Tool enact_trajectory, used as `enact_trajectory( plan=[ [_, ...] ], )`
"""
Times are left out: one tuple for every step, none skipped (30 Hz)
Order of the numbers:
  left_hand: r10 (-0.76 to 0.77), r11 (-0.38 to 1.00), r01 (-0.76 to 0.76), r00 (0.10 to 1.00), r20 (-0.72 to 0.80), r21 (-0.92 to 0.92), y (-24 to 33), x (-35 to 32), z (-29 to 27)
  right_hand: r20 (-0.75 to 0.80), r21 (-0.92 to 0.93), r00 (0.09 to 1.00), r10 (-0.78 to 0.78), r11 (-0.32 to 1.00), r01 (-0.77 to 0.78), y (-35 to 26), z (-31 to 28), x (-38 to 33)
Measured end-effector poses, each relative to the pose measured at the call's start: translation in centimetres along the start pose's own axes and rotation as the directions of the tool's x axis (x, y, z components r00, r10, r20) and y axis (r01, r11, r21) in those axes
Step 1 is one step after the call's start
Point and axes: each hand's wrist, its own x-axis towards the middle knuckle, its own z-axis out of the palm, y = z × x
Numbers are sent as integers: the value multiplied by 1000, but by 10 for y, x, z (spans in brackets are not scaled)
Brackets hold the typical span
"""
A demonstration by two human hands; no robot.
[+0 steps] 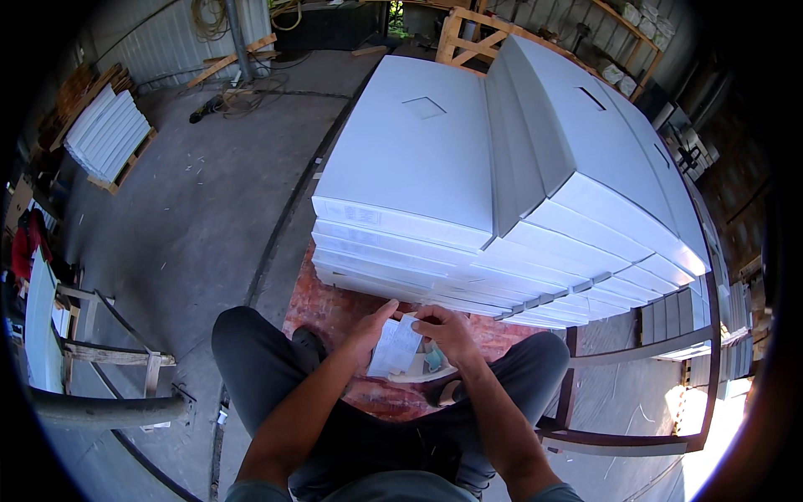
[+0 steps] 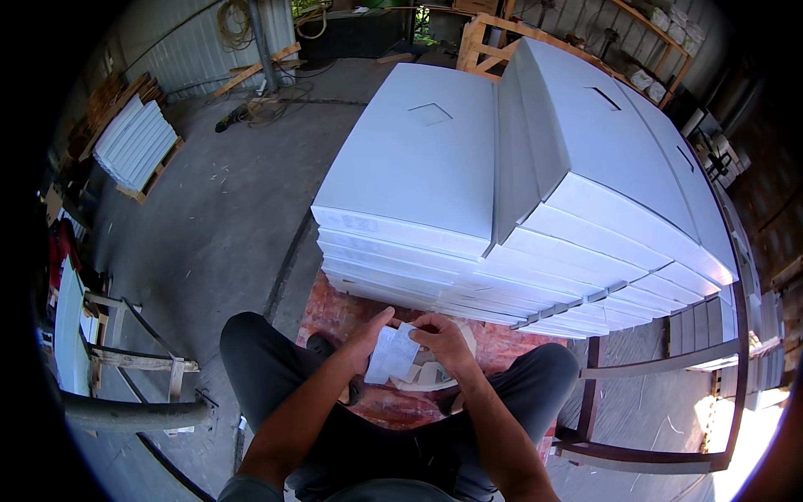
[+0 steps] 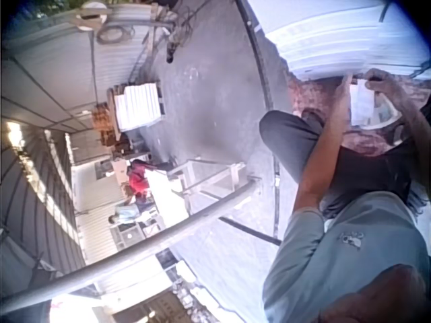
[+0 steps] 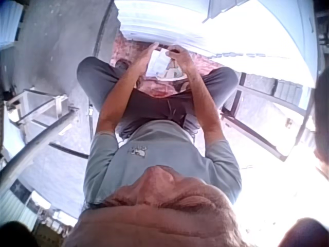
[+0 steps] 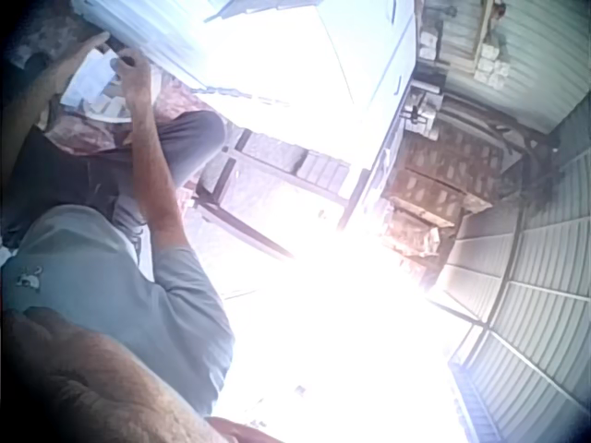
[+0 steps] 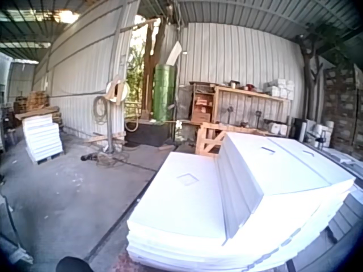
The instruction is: The person sits on the floor and repeatedly tears small pieces of white tape from a roll. They apply each piece to the edge of a stack of white rectangular panels, smoothing it down before moving to the next section.
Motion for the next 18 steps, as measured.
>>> enact_trajectory(
  plan=[
    [17,1000,-17,999,28,23,0,-1,1,-9,-41,1000,-6,999,6,1,-1,1],
    [33,998,-35,998,55,44,-1,-1,1,-15,-67,1000,-9,998,8,2,-1,1],
    [59,996,-66,993,102,66,-4,0,0,-26,-80,1000,-11,997,9,4,-1,1],
    [84,993,-93,990,115,73,-6,2,-2,-36,-93,999,-13,996,9,5,-1,2],
    [110,989,-120,986,128,81,-8,3,-3,-50,-92,999,-14,996,9,8,-1,2],
    [134,987,-143,985,108,76,-9,5,-4,-58,-92,998,-7,996,2,9,-2,3],
    [160,982,-167,984,79,87,-9,5,-3,-65,-91,998,1,996,-6,11,-2,4],
    [186,977,-190,981,49,99,-8,5,-3,-66,-92,998,16,996,-22,13,-4,5],
    [215,968,-215,976,11,126,-8,5,-2,-68,-103,998,11,995,-18,13,-5,5],
    [244,959,-242,970,6,144,-7,4,-2,-69,-115,998,6,993,-14,14,-6,5],
    [273,949,-269,962,-1,163,-7,4,-2,-71,-137,997,-20,990,10,14,-5,5],
    [299,939,-298,954,23,172,-7,4,-3,-77,-162,996,-44,986,31,13,-5,5],
    [317,930,-318,948,35,184,-7,4,-4,-83,-187,994,-67,981,51,12,-4,5],
    [336,921,-338,941,48,195,-7,4,-4,-93,-215,992,-89,974,68,10,-2,3],
    [347,913,-350,937,49,210,-7,4,-4,-103,-234,989,-107,969,80,8,-1,2],
    [349,912,-350,936,44,215,-6,4,-3,-112,-253,986,-125,963,93,7,0,2],
    [350,911,-350,936,39,221,-6,4,-2,-120,-264,983,-138,959,102,5,2,1],
    [341,916,-338,940,26,217,-5,4,-1,-128,-266,981,-147,958,109,4,2,0]
  ],
)
